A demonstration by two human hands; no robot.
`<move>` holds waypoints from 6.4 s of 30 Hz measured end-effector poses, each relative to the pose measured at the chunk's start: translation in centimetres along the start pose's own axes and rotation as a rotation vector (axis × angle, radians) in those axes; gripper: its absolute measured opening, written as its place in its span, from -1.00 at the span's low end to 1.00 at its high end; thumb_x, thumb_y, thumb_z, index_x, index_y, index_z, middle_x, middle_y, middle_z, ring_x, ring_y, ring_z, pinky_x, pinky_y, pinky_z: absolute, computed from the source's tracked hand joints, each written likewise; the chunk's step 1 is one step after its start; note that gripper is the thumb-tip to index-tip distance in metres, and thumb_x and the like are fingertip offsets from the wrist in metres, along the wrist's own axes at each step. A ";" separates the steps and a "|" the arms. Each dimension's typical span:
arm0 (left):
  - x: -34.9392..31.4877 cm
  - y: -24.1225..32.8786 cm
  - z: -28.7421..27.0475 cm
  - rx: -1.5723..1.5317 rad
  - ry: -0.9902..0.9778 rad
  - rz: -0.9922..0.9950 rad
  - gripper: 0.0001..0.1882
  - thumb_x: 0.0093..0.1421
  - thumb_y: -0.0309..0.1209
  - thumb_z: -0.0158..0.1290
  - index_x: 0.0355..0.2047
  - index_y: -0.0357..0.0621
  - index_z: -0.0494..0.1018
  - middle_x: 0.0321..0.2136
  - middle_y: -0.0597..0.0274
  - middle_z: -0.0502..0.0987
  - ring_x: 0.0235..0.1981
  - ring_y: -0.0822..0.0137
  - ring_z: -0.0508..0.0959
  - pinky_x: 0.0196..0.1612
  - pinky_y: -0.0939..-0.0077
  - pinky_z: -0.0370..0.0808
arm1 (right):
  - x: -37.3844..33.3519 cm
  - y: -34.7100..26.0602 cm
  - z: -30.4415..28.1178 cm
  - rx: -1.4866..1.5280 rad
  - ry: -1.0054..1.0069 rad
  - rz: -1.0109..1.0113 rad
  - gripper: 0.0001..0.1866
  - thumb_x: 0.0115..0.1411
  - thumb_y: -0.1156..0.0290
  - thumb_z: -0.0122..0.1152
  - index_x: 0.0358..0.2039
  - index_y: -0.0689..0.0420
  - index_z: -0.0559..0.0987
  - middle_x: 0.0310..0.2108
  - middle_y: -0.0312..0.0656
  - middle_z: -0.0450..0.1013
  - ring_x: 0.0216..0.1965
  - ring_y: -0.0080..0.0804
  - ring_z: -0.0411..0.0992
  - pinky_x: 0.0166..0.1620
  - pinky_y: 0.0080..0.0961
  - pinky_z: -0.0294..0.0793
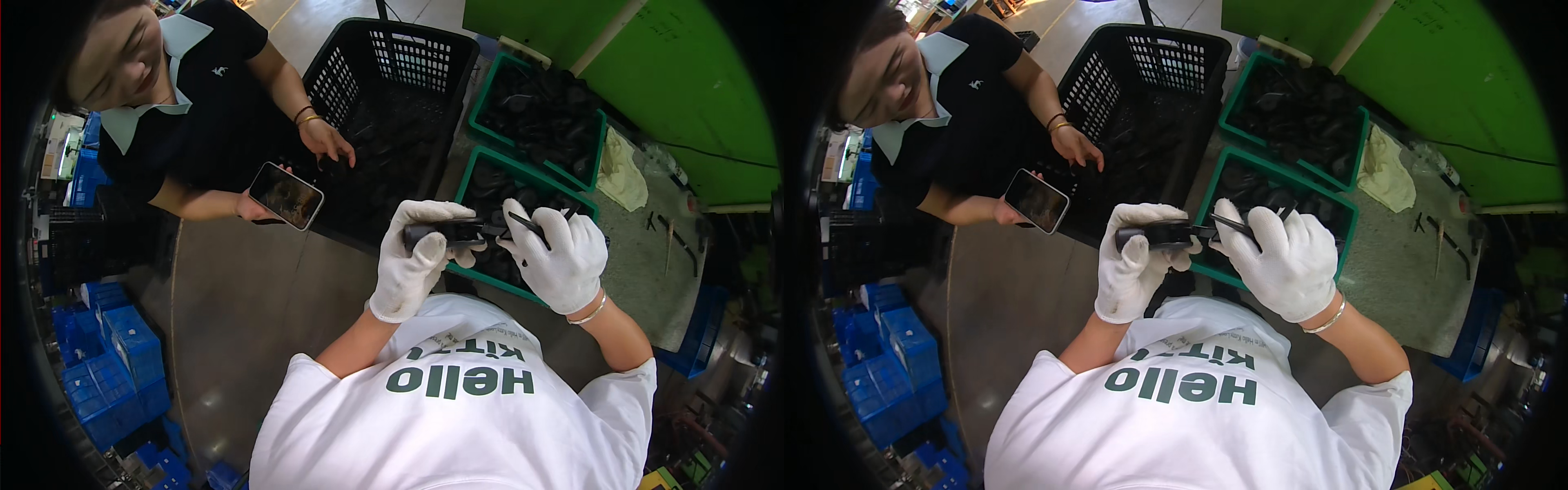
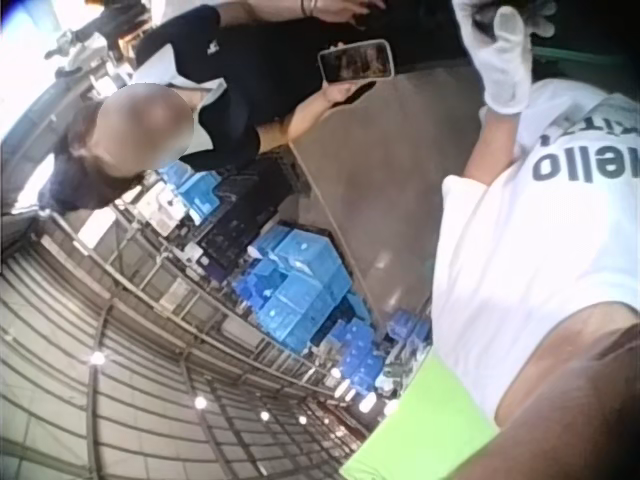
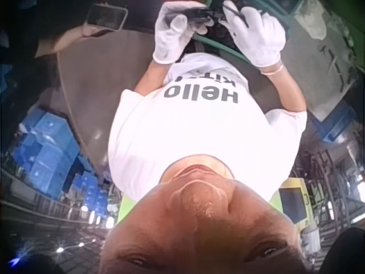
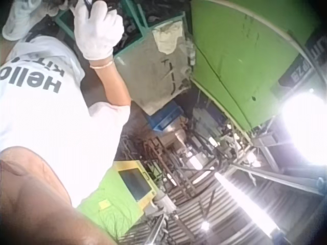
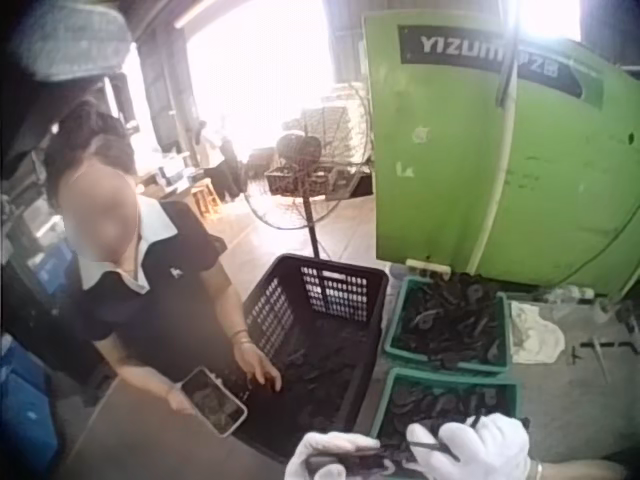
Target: Inspecting small black rubber or plastic components for defects in a manufacturing facility.
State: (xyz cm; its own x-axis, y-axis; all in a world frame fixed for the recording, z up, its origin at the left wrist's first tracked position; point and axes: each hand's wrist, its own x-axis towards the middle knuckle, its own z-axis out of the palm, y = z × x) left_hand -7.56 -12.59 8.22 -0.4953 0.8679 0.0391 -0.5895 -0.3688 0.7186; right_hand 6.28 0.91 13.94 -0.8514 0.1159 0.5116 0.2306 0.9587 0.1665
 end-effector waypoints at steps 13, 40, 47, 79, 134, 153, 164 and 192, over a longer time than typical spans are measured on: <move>-0.6 -2.1 0.6 0.141 0.214 0.078 -0.71 0.27 -0.37 0.06 -0.11 -0.11 0.21 -0.45 0.25 0.47 -0.51 0.51 0.56 -0.46 0.77 0.47 | -0.4 -0.8 0.6 -0.009 -0.088 0.058 -0.52 -0.24 0.33 0.40 -0.18 0.01 0.63 -0.45 -0.30 0.31 -0.55 -0.36 0.28 -0.46 -0.43 0.29; -0.1 -1.3 -2.3 0.270 0.261 -0.013 -0.80 0.21 -0.34 0.13 -0.38 -0.14 0.34 -0.60 0.36 0.41 -0.61 0.64 0.43 -0.58 0.78 0.37 | 0.9 -2.0 2.2 0.069 -0.269 0.079 -0.56 -0.13 0.31 0.37 -0.15 0.02 0.61 -0.50 -0.27 0.28 -0.55 -0.35 0.29 -0.47 -0.42 0.28; 0.2 -2.2 -1.9 0.301 0.408 0.036 -0.81 0.31 -0.29 0.00 -0.35 -0.12 0.34 -0.53 0.47 0.35 -0.53 0.70 0.31 -0.49 0.79 0.33 | 0.7 -2.5 1.9 0.049 -0.269 0.112 -0.57 -0.10 0.29 0.35 -0.14 0.05 0.58 -0.52 -0.24 0.26 -0.55 -0.31 0.28 -0.48 -0.39 0.25; 1.1 -2.3 2.4 0.270 0.477 -0.076 -0.72 0.32 -0.18 -0.17 -0.45 -0.07 0.25 -0.55 0.36 0.36 -0.60 0.52 0.39 -0.57 0.63 0.38 | -2.1 -1.4 -0.4 -0.013 -0.001 0.213 -0.84 0.03 0.37 0.31 -0.60 0.02 0.50 -0.68 -0.32 0.20 -0.72 -0.48 0.20 -0.69 -0.57 0.19; 5.2 -7.5 0.5 0.435 0.291 -0.414 -0.77 0.26 -0.26 -0.03 -0.45 -0.15 0.36 -0.62 0.25 0.44 -0.72 0.40 0.44 -0.72 0.55 0.36 | -7.4 -0.9 1.9 -0.024 -0.114 0.427 -0.89 -0.03 0.32 0.26 -0.49 0.04 0.58 -0.58 -0.29 0.28 -0.60 -0.40 0.33 -0.55 -0.48 0.29; 6.5 -7.7 1.2 0.035 0.456 -0.740 -0.71 0.21 -0.18 0.04 -0.31 -0.16 0.36 -0.46 0.14 0.46 -0.55 0.26 0.48 -0.69 0.59 0.32 | -4.4 1.1 0.5 -0.052 -0.372 0.396 -0.95 -0.06 0.39 0.24 -0.58 0.05 0.57 -0.62 -0.28 0.33 -0.59 -0.35 0.44 -0.54 -0.43 0.38; 3.9 -1.7 3.7 0.077 -0.148 -0.651 -0.57 0.32 -0.13 -0.08 -0.07 -0.31 0.33 -0.18 -0.06 0.49 -0.31 0.22 0.60 -0.35 0.59 0.62 | -6.8 2.9 -2.5 -0.088 -0.034 0.254 -0.90 0.02 0.28 0.28 -0.56 -0.05 0.56 -0.60 -0.36 0.22 -0.63 -0.46 0.25 -0.57 -0.50 0.25; 0.4 -1.7 5.7 0.708 -0.272 -0.153 -0.64 0.06 -0.65 0.18 -0.10 -0.28 0.42 -0.24 0.17 0.56 -0.28 0.47 0.57 -0.21 0.59 0.55 | -8.4 4.0 -1.2 0.033 0.151 0.094 -0.64 -0.25 0.14 0.35 -0.33 -0.20 0.65 -0.54 -0.43 0.23 -0.66 -0.53 0.19 -0.60 -0.56 0.15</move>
State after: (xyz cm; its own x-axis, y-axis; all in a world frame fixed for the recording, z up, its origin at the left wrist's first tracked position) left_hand -3.13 -9.69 10.99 -0.2132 0.9770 0.0065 -0.0446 -0.0164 0.9989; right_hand 14.94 3.47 11.36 -0.7461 0.1675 0.6444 0.2880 0.9538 0.0856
